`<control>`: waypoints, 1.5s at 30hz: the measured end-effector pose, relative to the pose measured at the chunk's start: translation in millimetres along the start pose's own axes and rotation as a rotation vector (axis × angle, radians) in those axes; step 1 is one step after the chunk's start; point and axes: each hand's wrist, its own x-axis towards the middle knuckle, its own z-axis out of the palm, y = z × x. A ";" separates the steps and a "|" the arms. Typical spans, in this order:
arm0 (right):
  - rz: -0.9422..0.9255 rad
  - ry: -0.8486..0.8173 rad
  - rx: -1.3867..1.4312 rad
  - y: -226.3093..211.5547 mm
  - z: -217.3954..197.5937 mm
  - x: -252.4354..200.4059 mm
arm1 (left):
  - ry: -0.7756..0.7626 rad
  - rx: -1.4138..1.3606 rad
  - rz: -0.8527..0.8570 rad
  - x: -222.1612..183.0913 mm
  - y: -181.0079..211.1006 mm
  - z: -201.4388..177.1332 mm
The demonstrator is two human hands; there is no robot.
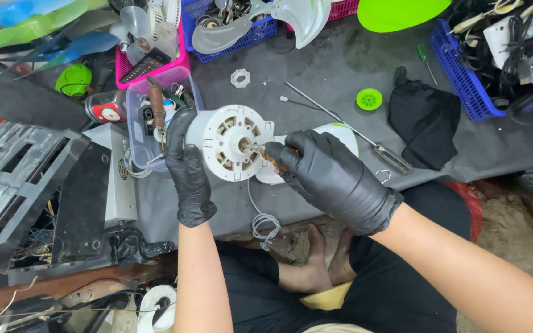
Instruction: Disassembling and inspecting a fan motor using a screwdriver on a repair bench.
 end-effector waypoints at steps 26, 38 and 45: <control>0.687 -0.135 0.565 2.5 57.4 -1.6 | 0.010 -0.150 -0.213 -3.7 2.3 5.2; 0.770 0.025 0.968 17.4 1.7 27.1 | -0.022 -0.161 -0.203 -7.3 19.0 2.6; 0.595 0.004 0.968 12.1 8.2 28.5 | -0.021 -0.164 -0.204 -8.7 15.3 4.5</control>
